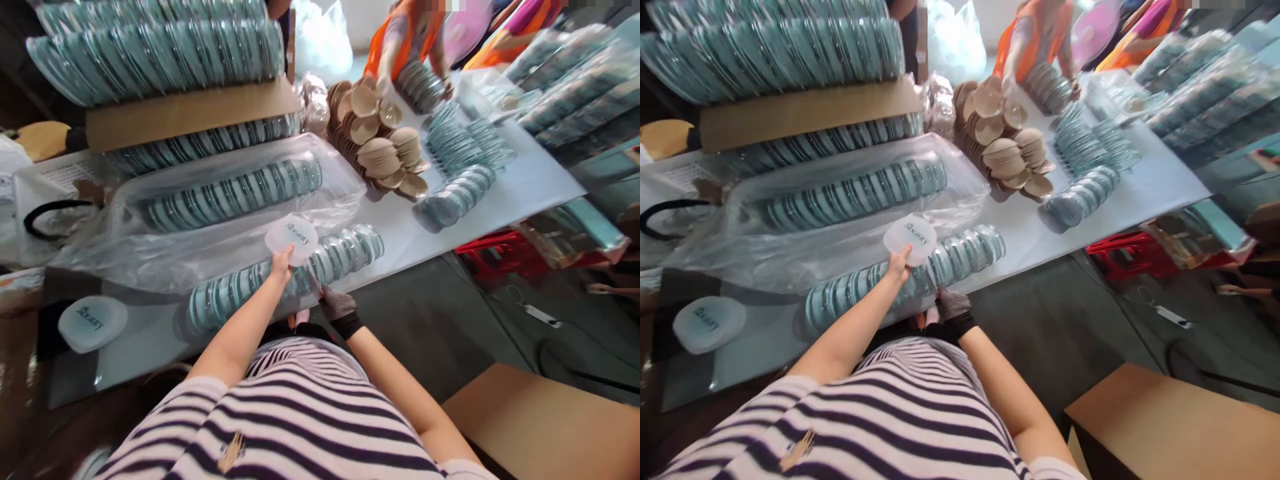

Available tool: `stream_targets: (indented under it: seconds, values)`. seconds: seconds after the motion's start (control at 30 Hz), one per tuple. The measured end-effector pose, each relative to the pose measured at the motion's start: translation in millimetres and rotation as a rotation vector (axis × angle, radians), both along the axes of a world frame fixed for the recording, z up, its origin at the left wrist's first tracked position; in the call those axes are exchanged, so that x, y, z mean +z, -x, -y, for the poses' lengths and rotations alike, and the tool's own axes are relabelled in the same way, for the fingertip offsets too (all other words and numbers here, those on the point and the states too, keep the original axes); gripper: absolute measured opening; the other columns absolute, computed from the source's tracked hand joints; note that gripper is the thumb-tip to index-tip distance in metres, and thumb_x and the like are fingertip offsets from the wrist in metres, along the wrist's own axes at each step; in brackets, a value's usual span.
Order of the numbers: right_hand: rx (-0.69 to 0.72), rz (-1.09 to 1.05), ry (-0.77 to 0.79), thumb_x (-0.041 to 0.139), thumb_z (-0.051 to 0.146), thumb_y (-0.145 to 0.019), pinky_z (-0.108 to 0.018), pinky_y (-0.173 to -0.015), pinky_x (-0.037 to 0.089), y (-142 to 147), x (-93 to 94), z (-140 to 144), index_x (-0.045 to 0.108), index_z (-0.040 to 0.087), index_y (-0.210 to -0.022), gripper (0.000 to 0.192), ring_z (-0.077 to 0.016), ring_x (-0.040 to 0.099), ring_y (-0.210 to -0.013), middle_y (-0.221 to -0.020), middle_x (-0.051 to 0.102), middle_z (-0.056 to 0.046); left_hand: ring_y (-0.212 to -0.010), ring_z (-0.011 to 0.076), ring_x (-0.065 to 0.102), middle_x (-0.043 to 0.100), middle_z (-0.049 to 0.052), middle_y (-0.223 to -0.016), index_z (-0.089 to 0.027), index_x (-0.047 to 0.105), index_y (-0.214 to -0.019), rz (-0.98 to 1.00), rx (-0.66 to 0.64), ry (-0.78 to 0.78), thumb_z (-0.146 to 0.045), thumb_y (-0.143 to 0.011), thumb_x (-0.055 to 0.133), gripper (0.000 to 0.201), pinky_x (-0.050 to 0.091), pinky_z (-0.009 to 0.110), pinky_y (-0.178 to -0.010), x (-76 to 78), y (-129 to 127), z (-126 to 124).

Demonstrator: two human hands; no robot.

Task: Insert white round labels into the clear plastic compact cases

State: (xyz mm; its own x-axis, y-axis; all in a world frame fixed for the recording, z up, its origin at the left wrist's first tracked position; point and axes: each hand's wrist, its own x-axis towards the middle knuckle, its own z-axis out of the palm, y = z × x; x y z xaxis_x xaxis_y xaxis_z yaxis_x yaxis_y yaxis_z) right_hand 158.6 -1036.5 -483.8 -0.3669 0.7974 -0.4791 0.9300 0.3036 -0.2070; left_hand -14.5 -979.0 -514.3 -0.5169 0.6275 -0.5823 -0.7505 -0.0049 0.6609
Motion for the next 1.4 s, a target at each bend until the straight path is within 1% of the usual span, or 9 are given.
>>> stream_targets:
  seconds: [0.17,0.3,0.47,0.6,0.77,0.97,1.13,1.3,1.4]
  values:
    - [0.065,-0.037,-0.104,0.036,0.044,-0.097,-0.028,-0.062,0.040,17,-5.4,-36,0.063,0.025,-0.117,0.038,-0.0233,0.071,-0.087,-0.095,0.076,-0.005,-0.085,0.0162,0.073,0.076,0.008,-0.098,-0.013,0.070,-0.107,-0.049,-0.011,0.092,0.001,-0.082,0.065,0.030,0.055,0.039,-0.098,-6.9,0,7]
    - [0.111,-0.121,-0.212,0.033,0.046,-0.094,-0.030,-0.062,0.042,1,-26.4,-34,0.062,0.027,-0.112,0.039,-0.0248,0.072,-0.086,-0.095,0.076,-0.003,-0.076,0.0135,0.072,0.076,0.005,-0.092,-0.015,0.070,-0.107,-0.053,-0.005,0.071,0.004,-0.080,0.064,0.033,0.058,0.036,-0.091,-19.1,2,1]
    - [0.086,-0.108,-0.220,0.035,0.038,-0.095,-0.030,-0.061,0.041,2,-40.3,-29,0.064,0.027,-0.110,0.035,-0.0264,0.073,-0.085,-0.092,0.076,-0.005,-0.080,0.0132,0.072,0.075,0.004,-0.096,-0.016,0.070,-0.106,-0.019,0.002,0.062,0.004,-0.081,0.063,0.033,0.057,0.036,-0.094,-12.5,0,1]
    - [0.065,-0.123,-0.211,0.035,0.036,-0.099,-0.028,-0.065,0.042,20,-34.8,-41,0.065,0.025,-0.112,0.035,-0.0235,0.072,-0.086,-0.095,0.076,-0.007,-0.087,0.0152,0.073,0.075,0.007,-0.101,-0.016,0.069,-0.109,0.000,0.003,0.059,0.003,-0.082,0.062,0.033,0.057,0.035,-0.094,-3.4,2,-1]
    - [-0.043,-0.140,-0.117,0.037,0.034,-0.100,-0.026,-0.072,0.042,16,-23.8,-33,0.066,0.023,-0.109,0.032,-0.0209,0.069,-0.095,-0.103,0.074,-0.007,-0.099,0.0169,0.072,0.075,0.008,-0.107,-0.017,0.066,-0.117,0.060,-0.016,0.046,0.002,-0.085,0.058,0.038,0.054,0.037,-0.098,13.6,3,1]
    - [-0.202,-0.084,0.026,0.030,0.030,-0.102,-0.031,-0.078,0.045,26,-46.4,-16,0.059,0.017,-0.124,0.039,-0.0242,0.068,-0.097,-0.110,0.070,-0.017,-0.105,0.0199,0.070,0.074,0.008,-0.115,-0.019,0.063,-0.124,0.109,-0.041,0.037,-0.004,-0.082,0.068,0.045,0.054,0.040,-0.099,-4.6,11,-3]
    - [-0.233,-0.163,0.118,0.041,0.024,-0.097,-0.030,-0.079,0.048,33,-47.0,-20,0.065,0.018,-0.106,0.026,-0.0207,0.067,-0.092,-0.099,0.071,-0.014,-0.106,0.0224,0.070,0.074,0.010,-0.115,-0.017,0.061,-0.125,0.141,-0.076,0.002,-0.006,-0.078,0.072,0.049,0.054,0.042,-0.100,-5.7,12,1]
    - [-0.294,-0.357,0.331,0.031,0.033,-0.100,-0.024,-0.063,0.051,40,-35.3,-30,0.059,0.020,-0.117,0.035,-0.0123,0.063,-0.065,-0.082,0.069,-0.004,-0.102,0.0221,0.071,0.075,0.010,-0.109,-0.014,0.064,-0.120,0.114,-0.069,-0.008,-0.003,-0.081,0.067,0.040,0.053,0.043,-0.100,-5.2,10,0]
    - [-0.309,-0.306,0.391,0.046,0.038,-0.095,-0.028,-0.061,0.052,44,-24.8,-40,0.066,0.015,-0.096,0.030,-0.0160,0.062,-0.059,-0.066,0.065,-0.005,-0.102,0.0224,0.071,0.075,0.011,-0.107,-0.013,0.066,-0.116,0.097,-0.086,0.015,-0.003,-0.079,0.069,0.038,0.052,0.044,-0.101,-6.5,8,-2]
